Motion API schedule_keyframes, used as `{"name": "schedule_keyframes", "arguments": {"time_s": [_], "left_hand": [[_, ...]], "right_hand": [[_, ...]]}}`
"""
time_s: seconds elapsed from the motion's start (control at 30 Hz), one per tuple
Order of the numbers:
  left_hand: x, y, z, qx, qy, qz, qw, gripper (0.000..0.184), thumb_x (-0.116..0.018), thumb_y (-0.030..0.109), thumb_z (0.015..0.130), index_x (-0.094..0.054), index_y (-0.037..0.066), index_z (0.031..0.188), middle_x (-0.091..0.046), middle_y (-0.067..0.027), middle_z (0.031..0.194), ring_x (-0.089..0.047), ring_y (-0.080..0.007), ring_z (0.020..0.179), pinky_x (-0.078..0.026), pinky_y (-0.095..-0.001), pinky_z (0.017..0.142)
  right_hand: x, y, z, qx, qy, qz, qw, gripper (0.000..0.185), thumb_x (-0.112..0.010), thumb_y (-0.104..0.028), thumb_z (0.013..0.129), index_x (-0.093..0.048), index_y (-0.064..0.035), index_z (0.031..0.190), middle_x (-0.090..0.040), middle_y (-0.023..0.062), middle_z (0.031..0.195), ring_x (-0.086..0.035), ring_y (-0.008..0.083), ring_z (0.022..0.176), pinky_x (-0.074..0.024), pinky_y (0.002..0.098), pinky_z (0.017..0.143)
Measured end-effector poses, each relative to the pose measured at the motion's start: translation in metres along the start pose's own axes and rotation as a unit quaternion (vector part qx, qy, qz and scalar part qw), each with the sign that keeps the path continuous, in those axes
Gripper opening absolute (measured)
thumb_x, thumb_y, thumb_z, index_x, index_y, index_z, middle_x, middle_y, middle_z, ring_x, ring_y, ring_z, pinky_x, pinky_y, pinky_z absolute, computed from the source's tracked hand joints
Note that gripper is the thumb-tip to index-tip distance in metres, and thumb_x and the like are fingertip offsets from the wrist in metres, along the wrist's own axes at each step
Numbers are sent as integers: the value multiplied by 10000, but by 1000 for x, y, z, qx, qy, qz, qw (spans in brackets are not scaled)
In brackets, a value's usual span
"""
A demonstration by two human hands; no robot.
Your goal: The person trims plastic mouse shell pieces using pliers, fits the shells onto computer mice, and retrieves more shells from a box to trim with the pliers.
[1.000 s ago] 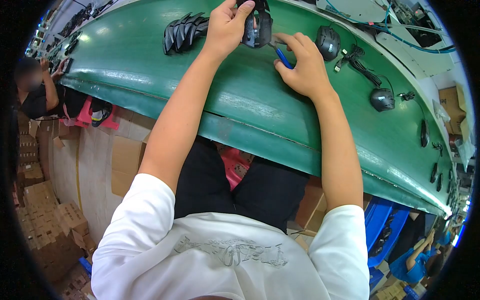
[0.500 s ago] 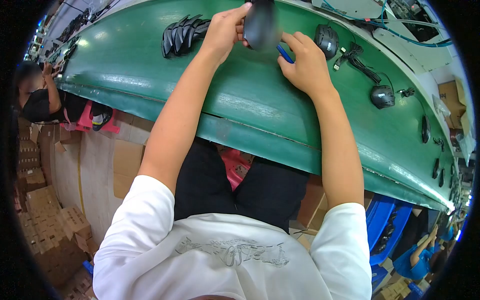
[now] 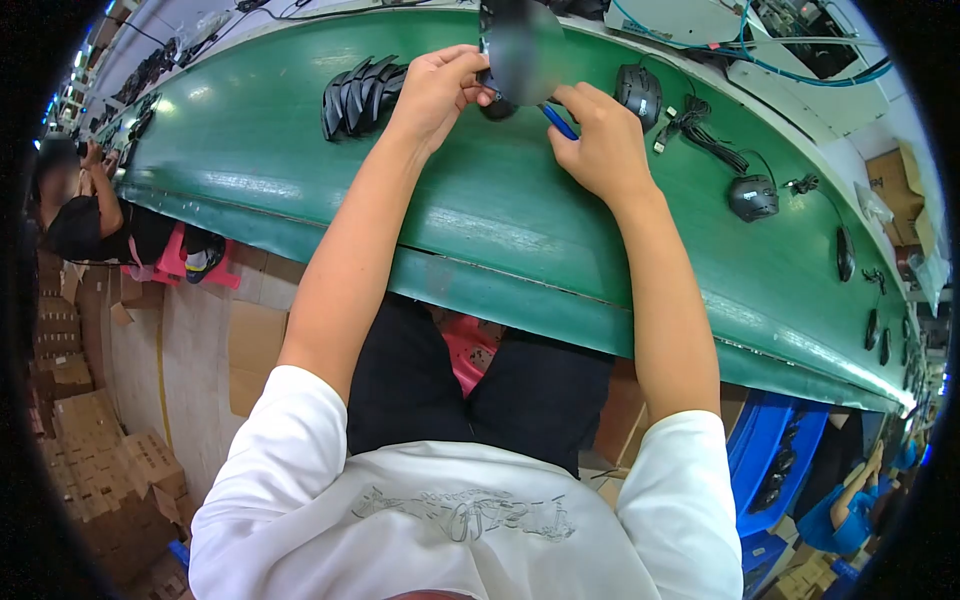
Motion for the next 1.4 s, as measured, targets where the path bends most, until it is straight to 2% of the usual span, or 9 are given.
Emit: {"name": "schedule_keyframes", "arguments": {"time_s": [0.23,0.4,0.6,0.93,1.27,1.4], "left_hand": [[5,4,0,1,26,-30,999,147,-603,71,947,-623,-32,1050,-643,-105,822,-608,-154,617,-484,-247,543],[6,4,1,-3,20,-14,1000,166,-595,84,962,-613,-30,1081,-641,-110,850,-620,-162,623,-485,-253,535],[4,2,1,-13,1,-12,1000,175,-591,44,943,-620,-60,1081,-648,-145,847,-649,-194,593,-532,-270,519],[2,7,-5,-28,-17,53,998,223,-616,56,949,-607,-86,1121,-644,-152,874,-668,-214,651,-563,-281,572],[3,6,-7,-26,18,65,997,230,-625,44,942,-609,-95,1124,-653,-161,877,-675,-219,646,-571,-271,564],[5,6,-7,-54,39,119,991,199,-581,23,948,-613,-104,1099,-659,-156,796,-671,-199,591,-580,-272,539]], "right_hand": [[-7,1,1,38,32,20,999,483,-686,-50,706,-664,-133,1181,-585,48,889,-561,232,782,-484,333,734],[-9,-4,3,51,37,21,998,494,-687,-50,699,-662,-134,1185,-577,42,900,-555,232,796,-482,331,746],[-13,-5,3,51,37,36,997,499,-688,-51,699,-657,-129,1192,-572,48,898,-549,237,786,-481,333,739],[-11,-8,5,38,15,8,999,466,-680,-55,706,-669,-120,1168,-596,57,898,-575,250,798,-487,345,718],[-9,-14,7,41,21,-63,997,421,-683,-84,713,-693,-139,1131,-623,49,877,-604,259,762,-498,350,685],[-10,-14,6,30,8,-80,996,411,-686,-88,714,-698,-150,1121,-622,46,865,-600,262,722,-496,349,664]]}}
Point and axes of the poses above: each hand's wrist, its own z-axis towards the middle knuckle, its own x-axis out of the back of the hand, y = z × x, the point moved 3 cm from there along z, towards the middle knuckle
